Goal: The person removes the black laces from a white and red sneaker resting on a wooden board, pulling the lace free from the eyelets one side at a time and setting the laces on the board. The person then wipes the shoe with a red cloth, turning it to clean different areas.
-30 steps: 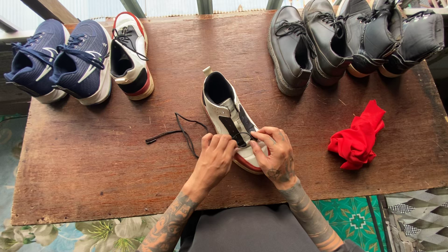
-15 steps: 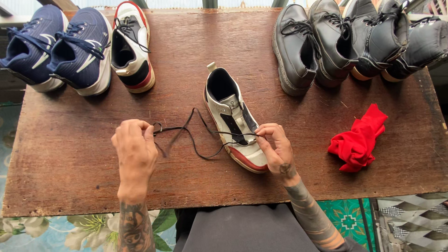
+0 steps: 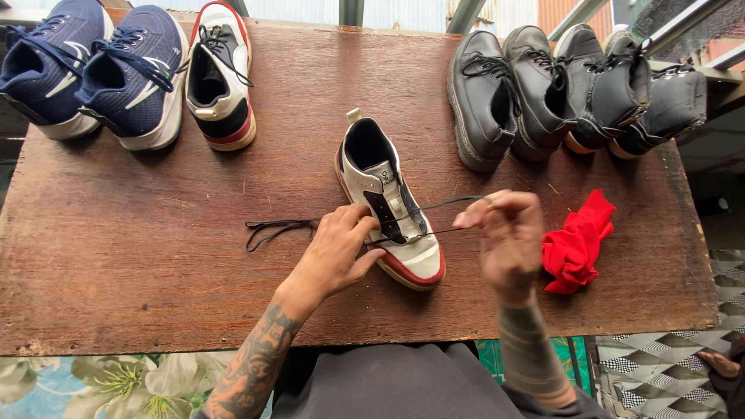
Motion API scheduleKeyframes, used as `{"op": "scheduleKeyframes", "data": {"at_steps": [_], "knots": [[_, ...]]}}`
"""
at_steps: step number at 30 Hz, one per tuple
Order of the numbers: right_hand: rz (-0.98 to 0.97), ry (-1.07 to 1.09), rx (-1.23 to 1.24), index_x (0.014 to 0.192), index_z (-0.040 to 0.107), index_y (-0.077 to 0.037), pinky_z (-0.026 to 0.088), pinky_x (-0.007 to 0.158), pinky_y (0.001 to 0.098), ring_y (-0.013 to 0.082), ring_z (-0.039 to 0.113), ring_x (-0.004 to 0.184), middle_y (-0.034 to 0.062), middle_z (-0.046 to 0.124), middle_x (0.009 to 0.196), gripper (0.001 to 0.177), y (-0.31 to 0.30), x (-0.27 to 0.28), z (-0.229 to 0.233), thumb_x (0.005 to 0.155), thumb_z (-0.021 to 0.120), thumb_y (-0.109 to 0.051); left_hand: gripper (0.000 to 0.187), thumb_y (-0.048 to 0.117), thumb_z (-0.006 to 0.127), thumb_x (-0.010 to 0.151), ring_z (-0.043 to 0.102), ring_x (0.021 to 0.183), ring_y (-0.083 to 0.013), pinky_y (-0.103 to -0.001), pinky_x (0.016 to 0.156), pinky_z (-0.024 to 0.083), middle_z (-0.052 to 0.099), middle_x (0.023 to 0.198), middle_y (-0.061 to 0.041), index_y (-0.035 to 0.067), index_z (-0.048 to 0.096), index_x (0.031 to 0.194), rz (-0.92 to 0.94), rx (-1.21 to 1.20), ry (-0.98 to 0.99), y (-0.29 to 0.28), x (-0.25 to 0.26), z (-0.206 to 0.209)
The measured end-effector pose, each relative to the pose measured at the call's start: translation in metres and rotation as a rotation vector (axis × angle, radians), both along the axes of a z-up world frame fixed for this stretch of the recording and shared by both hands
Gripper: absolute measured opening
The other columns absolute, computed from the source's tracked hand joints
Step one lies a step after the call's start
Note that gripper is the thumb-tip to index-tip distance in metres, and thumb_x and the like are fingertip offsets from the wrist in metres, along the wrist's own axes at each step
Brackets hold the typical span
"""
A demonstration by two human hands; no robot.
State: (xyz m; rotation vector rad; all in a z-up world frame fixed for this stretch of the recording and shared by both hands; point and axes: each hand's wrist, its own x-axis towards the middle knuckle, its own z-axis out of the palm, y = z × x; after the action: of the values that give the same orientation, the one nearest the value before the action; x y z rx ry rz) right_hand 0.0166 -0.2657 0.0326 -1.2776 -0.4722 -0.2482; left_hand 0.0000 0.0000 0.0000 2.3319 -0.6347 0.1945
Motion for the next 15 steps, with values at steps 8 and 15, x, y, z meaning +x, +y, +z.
{"op": "scheduleKeyframes", "data": {"at_steps": [8, 15], "knots": [[-0.175, -0.067, 0.348, 0.109, 0.049, -0.008, 0.033, 0.056, 0.0208, 0.0080, 0.040, 0.066, 0.0006, 0.046, 0.085, 0.021, -0.101, 0.025, 0.072, 0.121, 0.060, -0.021, 0.046, 0.021, 0.081, 0.079, 0.050, 0.127, -0.0361, -0.049, 0.106, 0.039, 0.054, 0.132, -0.020, 0.002, 0.062, 0.116, 0.100, 0.099, -0.119, -0.009, 0.009, -0.019], [-0.394, -0.078, -0.042, 0.101, 0.053, -0.011, 0.031, 0.047, 0.0181, 0.0034, 0.038, 0.060, -0.0028, 0.043, 0.076, 0.013, -0.113, 0.038, 0.085, 0.111, 0.059, -0.016, 0.056, 0.005, 0.068, 0.081, 0.043, 0.139, -0.0315, -0.047, 0.116, 0.034, 0.051, 0.144, -0.014, 0.004, 0.058, 0.136, 0.024, 0.066, -0.275, -0.017, 0.020, -0.005]]}}
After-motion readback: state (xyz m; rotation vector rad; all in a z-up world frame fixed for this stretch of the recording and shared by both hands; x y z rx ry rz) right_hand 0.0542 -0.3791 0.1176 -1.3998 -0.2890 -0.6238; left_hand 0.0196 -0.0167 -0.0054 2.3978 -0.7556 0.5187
